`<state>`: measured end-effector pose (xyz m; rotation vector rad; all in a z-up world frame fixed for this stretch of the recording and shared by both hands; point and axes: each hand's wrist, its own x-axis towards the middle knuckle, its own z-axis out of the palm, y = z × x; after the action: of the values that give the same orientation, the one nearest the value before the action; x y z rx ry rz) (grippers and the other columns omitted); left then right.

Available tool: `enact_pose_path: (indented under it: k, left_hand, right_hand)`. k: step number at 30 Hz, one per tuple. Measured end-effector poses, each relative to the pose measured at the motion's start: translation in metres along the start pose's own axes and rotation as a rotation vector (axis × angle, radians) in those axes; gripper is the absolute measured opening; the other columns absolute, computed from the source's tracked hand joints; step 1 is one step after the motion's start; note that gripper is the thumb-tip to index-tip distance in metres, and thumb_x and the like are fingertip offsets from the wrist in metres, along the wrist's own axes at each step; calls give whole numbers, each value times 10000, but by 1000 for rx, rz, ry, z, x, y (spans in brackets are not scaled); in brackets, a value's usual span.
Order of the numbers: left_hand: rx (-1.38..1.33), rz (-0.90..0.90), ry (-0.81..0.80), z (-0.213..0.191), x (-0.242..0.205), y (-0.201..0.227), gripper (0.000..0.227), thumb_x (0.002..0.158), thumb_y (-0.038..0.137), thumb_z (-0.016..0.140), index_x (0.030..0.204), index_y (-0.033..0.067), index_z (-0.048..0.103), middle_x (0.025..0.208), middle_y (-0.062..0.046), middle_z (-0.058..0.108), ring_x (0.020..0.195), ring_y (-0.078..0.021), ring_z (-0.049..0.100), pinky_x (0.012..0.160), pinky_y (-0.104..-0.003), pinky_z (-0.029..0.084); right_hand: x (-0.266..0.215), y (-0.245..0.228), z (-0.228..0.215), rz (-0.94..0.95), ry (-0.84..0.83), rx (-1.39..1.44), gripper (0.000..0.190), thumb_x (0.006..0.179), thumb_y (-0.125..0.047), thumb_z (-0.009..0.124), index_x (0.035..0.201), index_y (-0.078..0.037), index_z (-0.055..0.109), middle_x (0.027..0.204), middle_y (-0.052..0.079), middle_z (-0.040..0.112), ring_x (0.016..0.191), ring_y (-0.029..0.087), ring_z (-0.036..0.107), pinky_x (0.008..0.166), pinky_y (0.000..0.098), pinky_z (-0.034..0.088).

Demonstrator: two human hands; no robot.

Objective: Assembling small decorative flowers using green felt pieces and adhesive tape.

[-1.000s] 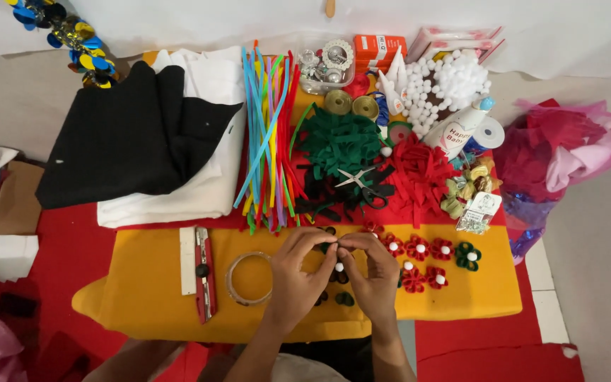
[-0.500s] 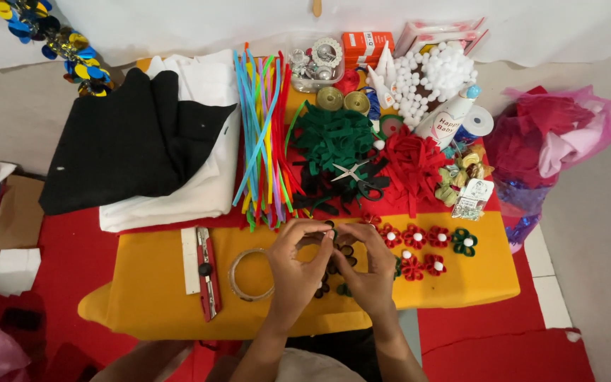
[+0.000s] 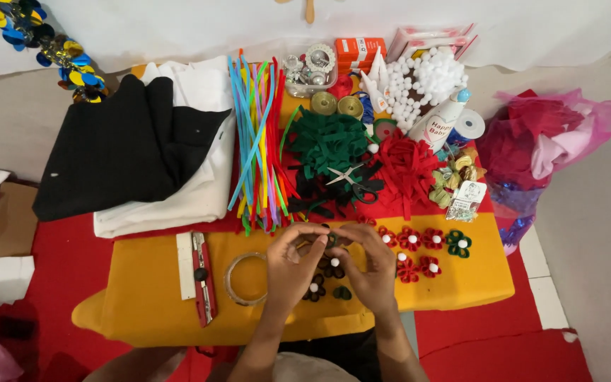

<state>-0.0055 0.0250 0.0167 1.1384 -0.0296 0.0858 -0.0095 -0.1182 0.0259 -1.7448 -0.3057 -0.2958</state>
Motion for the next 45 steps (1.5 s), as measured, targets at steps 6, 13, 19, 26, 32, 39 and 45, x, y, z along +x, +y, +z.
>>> enact_pose_path:
  k: [6, 13, 19, 26, 32, 39, 45]
  left_hand:
    - [137, -28, 92, -3, 5, 2, 122, 818, -56, 779, 937, -33, 762, 854, -152, 771, 784, -141, 717, 663, -222, 614]
    - [151, -31, 81, -3, 6, 10, 125, 820, -45, 787, 933, -23, 740, 863, -167, 788, 785, -141, 736, 674, -200, 606]
    - [167, -30, 71, -3, 2, 13, 73, 869, -48, 732, 929, -17, 763, 910, -169, 794, 820, -148, 737, 674, -215, 619]
    - [123, 17, 44, -11, -3, 15, 80, 875, -66, 723, 928, -19, 761, 956, -146, 774, 851, -152, 734, 695, -227, 635]
    - [114, 26, 102, -13, -7, 8, 71, 850, -81, 746, 911, -44, 750, 933, -159, 761, 853, -179, 748, 674, -240, 643]
    - [70, -12, 148, -2, -12, 6, 74, 846, -67, 764, 906, -34, 734, 934, -129, 749, 870, -146, 728, 712, -225, 642]
    - [44, -35, 160, -1, -16, -4, 32, 891, -59, 715, 920, -44, 714, 940, -158, 729, 894, -171, 717, 724, -271, 643]
  right_hand:
    - [19, 0, -7, -176, 0, 0, 204, 876, 90, 703, 1049, 24, 787, 930, 136, 732, 828, 245, 695, 756, 358, 567]
    - [20, 0, -6, -206, -18, -29, 167, 841, 50, 770, 999, 4, 798, 948, 136, 725, 888, 286, 723, 801, 396, 579]
    - [16, 8, -3, -225, 34, -5, 112, 858, 63, 759, 951, 9, 790, 911, 131, 724, 864, 281, 726, 803, 394, 579]
    - [13, 8, 0, -236, 31, 12, 75, 869, 57, 752, 924, 13, 777, 890, 134, 724, 851, 284, 724, 799, 395, 575]
    - [0, 0, 5, -183, 48, -9, 311, 842, 22, 800, 1145, 19, 727, 990, 130, 737, 898, 273, 720, 817, 389, 565]
    - [-12, -1, 16, -252, 152, -219, 378, 819, -1, 840, 1175, 23, 717, 1008, 148, 727, 918, 336, 719, 794, 424, 578]
    - [-12, -2, 14, -218, 141, -215, 358, 784, -22, 871, 1120, -15, 747, 946, 117, 733, 842, 293, 721, 789, 385, 581]
